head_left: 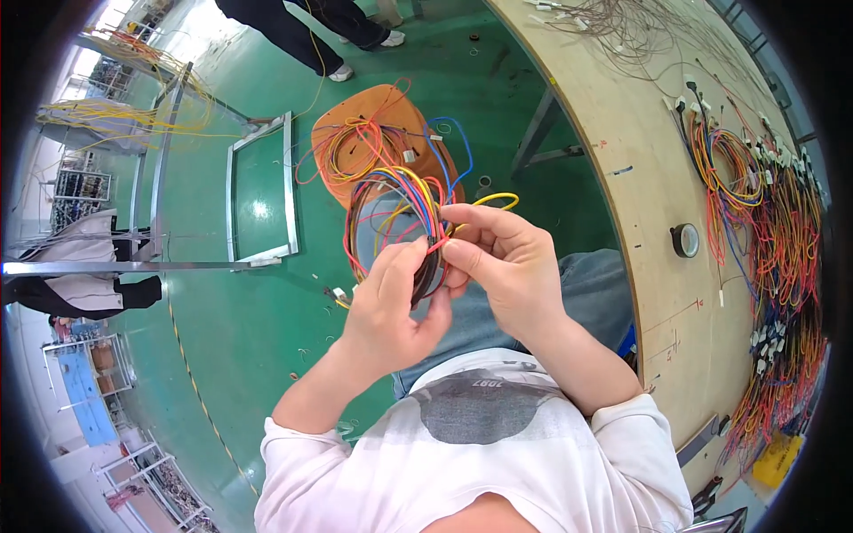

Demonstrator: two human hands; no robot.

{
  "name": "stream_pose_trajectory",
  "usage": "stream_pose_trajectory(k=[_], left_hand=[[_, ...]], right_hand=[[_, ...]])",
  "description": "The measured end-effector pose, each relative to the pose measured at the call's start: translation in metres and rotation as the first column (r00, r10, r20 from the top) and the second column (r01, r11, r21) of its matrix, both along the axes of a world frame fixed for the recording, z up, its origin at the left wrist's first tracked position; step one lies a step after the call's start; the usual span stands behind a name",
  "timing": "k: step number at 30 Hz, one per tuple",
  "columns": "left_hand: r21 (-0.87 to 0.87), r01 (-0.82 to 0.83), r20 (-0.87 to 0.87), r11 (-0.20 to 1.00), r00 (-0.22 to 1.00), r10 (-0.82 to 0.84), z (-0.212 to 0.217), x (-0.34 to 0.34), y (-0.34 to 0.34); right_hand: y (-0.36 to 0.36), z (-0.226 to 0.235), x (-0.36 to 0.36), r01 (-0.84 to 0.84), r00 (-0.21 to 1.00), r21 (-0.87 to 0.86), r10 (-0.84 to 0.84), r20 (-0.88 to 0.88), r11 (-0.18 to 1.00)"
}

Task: Manually wrapping electrical tape around wire harness connectors in a factory assembly line.

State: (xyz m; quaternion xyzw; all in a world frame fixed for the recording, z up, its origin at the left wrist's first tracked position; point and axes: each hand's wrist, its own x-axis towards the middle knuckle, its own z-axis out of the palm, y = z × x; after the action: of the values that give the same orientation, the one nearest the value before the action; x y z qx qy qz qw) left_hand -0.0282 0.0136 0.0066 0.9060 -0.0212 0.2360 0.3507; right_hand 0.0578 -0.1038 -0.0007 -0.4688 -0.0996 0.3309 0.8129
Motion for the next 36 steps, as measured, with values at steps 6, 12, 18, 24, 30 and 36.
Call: stream_pose_trajectory(k=[6,12,18,24,30,36], left_hand=[[0.083,0.155,-0.064,0.984,0.987,-0.15,0.01,-0.002,0.022],[-0.047,0.189,-0.153,0.981,0.969,-0.194,0.019,0.005,0.023],[-0.073,0.147,-0.158,0.986,0.975,-0.157,0.014,0.009,0.017],[-0.189,0.202,-0.356,0.961,0.898,-0.259,0.002,0.014,-0.003],[-0.393,0.102,-0.366,0.914,0.894,-0.258,-0.01,0.025,-0.008],[-0.897,-0.323,-0.409,0.3,0.864,-0.292,-0.035,0.009,-0.02]], right_hand=[[-0.008,0.008,0.004,-0.061,0.968,-0.175,0.101,0.228,0.983],[-0.016,0.061,0.048,-0.29,0.577,-0.7,0.702,0.417,0.653],[-0.007,0.054,0.059,0.019,0.169,-0.514,0.503,0.847,0.858],[-0.003,0.049,0.042,-0.095,0.61,-0.497,0.445,0.656,0.863],[-0.002,0.048,0.043,-0.141,0.809,-0.384,0.33,0.487,0.913],[-0.017,0.011,0.048,-0.076,0.916,0.142,0.125,-0.38,0.987]])
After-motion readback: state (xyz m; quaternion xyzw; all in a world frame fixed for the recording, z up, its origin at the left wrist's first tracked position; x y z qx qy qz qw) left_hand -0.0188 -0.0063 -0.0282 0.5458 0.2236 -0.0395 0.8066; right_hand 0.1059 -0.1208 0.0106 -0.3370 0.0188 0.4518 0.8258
